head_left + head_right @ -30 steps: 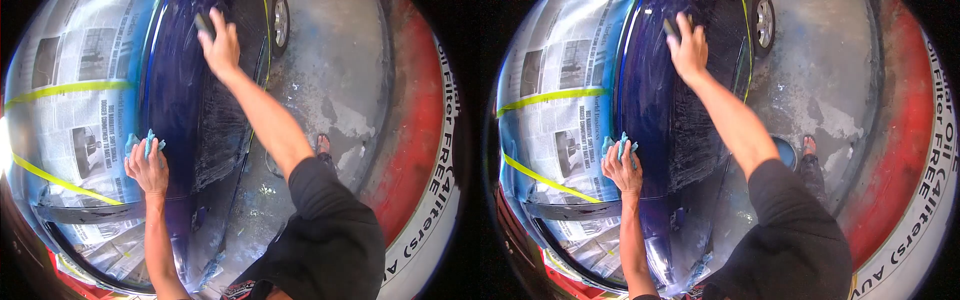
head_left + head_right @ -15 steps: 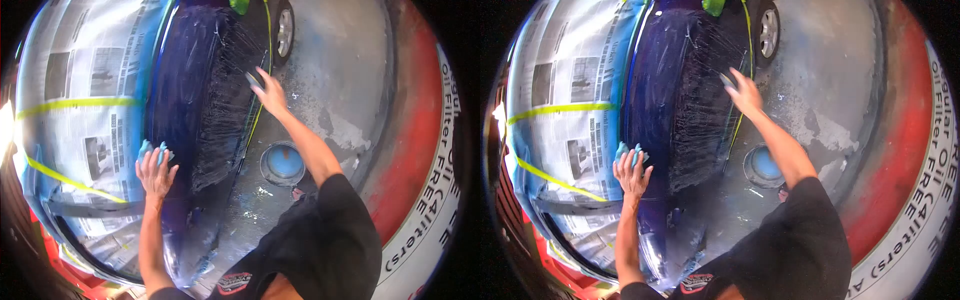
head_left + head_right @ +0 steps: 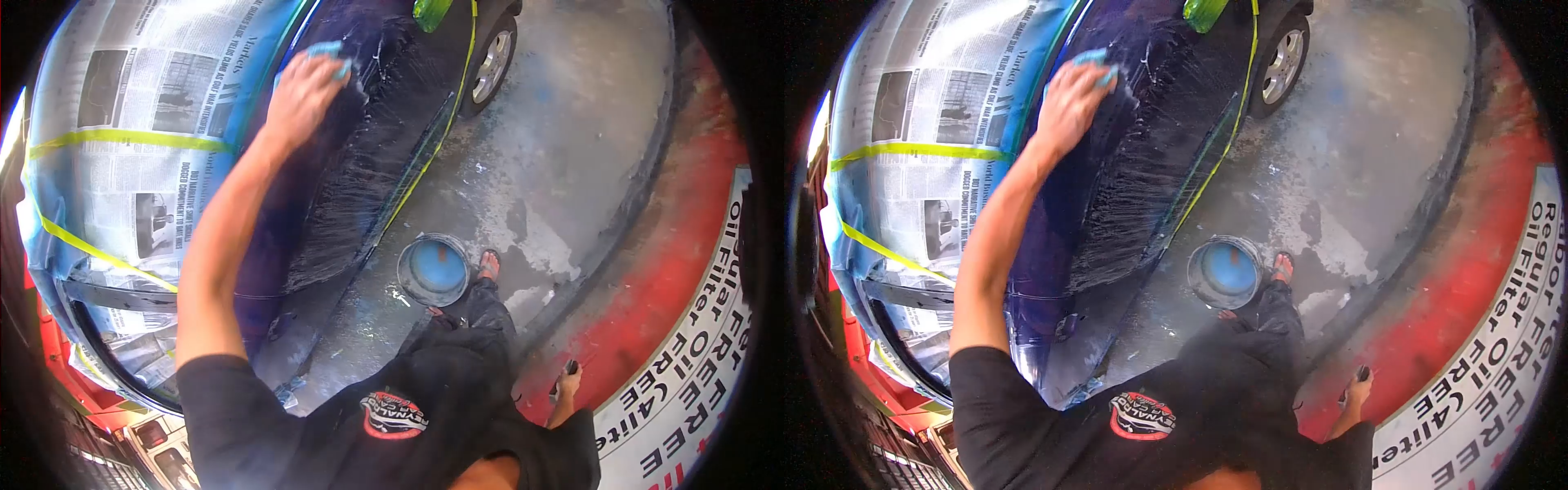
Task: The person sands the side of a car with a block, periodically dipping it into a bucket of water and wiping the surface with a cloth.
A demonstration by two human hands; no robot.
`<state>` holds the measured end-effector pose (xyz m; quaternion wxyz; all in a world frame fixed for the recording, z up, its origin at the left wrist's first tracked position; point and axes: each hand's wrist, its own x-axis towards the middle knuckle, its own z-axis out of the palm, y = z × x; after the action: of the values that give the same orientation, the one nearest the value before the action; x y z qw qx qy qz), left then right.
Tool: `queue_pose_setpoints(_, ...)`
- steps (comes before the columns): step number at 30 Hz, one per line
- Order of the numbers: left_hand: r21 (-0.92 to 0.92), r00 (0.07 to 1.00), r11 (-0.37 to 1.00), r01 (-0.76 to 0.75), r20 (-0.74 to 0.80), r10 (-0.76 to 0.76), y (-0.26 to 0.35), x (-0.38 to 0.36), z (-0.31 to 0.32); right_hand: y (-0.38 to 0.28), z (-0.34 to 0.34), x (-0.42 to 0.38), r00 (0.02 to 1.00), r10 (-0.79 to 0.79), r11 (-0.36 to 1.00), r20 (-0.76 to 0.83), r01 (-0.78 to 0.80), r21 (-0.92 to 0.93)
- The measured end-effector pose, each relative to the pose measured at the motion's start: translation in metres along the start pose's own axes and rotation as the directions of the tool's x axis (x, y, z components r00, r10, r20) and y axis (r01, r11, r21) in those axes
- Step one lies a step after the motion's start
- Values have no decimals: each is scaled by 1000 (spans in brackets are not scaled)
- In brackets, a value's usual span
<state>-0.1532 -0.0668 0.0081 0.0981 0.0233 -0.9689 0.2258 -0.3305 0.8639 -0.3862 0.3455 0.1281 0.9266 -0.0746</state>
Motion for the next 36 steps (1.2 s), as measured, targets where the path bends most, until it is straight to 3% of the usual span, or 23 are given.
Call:
queue_pose_setpoints(1,7,1000,1000,-12,-28,12,-10,23,11,0,-1,-10,995,-63,998,-74,61,-20)
queue_pose_setpoints(4,48,994,996,-70,-76,74,-23,70,31,2,12,-24,984,-158,982,-76,165,96)
queue_pose_setpoints(6,7,993,995,-99,64,98,-18,63,29,-15,13,-38,981,-193,970,-10,193,150)
queue_pose_setpoints(10,-83,941,973,-215,248,229,10,4,9,-42,15,-73,991,-128,975,50,117,190)
queue_pose_setpoints(11,-116,928,972,-202,294,228,23,-18,1,-39,20,-72,982,-188,967,34,179,184)
queue_pose_setpoints(14,-166,900,967,-191,363,240,56,-84,-20,-43,34,-72,981,-168,975,92,152,161)
queue_pose_setpoints(16,-155,889,968,-197,389,243,76,-129,-31,-49,37,-79,982,-150,958,112,117,264)
queue_pose_setpoints(21,-190,871,977,-95,459,173,127,-232,-60,-50,61,-62,965,-260,891,41,223,396)
queue_pose_setpoints(26,-141,850,986,94,527,-6,178,-315,-78,-85,36,-19,944,-261,907,203,167,387)
queue_pose_setpoints(28,-127,840,976,175,536,-80,195,-333,-88,-116,13,-1,945,-249,918,214,159,364)
queue_pose_setpoints(31,-144,782,924,354,587,-208,214,-355,-93,-178,-22,25,911,-359,856,204,233,462)
queue_pose_setpoints(36,-143,740,845,515,572,-354,238,-368,-109,-293,-54,68,805,-579,774,130,493,397)
